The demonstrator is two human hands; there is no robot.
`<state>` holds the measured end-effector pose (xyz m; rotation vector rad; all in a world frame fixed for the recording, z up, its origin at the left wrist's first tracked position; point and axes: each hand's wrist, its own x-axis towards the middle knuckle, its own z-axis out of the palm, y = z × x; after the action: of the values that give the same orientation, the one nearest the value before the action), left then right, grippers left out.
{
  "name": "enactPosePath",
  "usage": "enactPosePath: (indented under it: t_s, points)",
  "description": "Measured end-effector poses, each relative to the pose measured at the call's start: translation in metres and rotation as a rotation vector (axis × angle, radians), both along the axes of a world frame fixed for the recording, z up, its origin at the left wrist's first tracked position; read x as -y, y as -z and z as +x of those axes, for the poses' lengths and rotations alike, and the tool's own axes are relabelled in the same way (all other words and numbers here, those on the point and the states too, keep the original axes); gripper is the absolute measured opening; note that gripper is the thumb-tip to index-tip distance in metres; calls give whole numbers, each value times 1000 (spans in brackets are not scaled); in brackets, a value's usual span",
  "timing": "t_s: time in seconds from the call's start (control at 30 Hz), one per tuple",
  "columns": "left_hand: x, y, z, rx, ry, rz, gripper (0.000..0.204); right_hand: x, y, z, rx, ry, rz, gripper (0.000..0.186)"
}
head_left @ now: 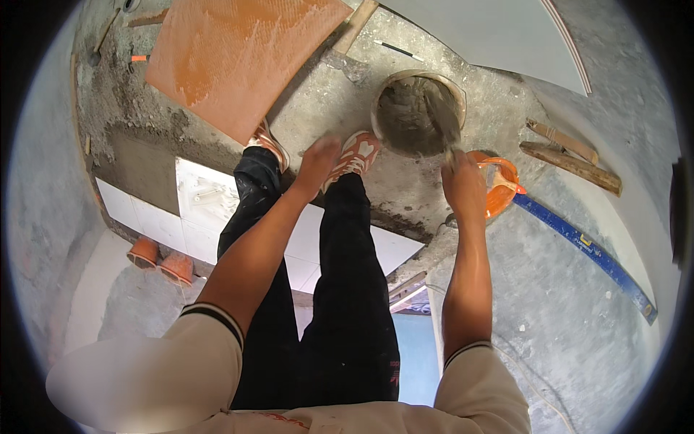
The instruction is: The person spreads cement on the floor and a tile using a trowel, then places the tile on the floor and taps it with a mallet to secure it. The person also cleans the tile surface with a brush.
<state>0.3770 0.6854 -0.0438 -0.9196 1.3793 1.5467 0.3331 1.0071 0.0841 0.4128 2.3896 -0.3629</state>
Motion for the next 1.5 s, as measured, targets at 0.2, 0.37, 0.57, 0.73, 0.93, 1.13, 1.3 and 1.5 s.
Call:
enactPosePath:
  t_s: [0.2, 0.37, 0.57, 0.73, 0.93, 1.13, 1.3, 1.5]
  points:
    - [-85, 49, -69, -47, -94, 30, 67, -5, 54, 8, 11, -251, 48, 29]
    - [-92, 35, -93, 61, -46, 125, 65, -9, 45, 21, 44, -291, 1, 28]
    - [-88, 45, -94, 98, -72, 135, 62, 0, 50, 37, 100, -376, -29, 25]
    - [-88, 51, -93, 100, -27, 99, 66, -5, 32, 0, 79, -397, 40, 23]
    - [-83, 46, -97, 98, -35, 132, 72, 6, 29, 20, 265, -466, 30, 27]
    - [-97, 17, -112, 81, 13, 166, 79, -22, 36, -1, 354, -415, 247, 31]
    - [-98, 26, -105, 33, 14, 156, 83, -20, 62, -2, 432, -360, 102, 38]
    - [-105, 10, -92, -44, 89, 287, 81, -24, 77, 41, 226, -63, -160, 45]
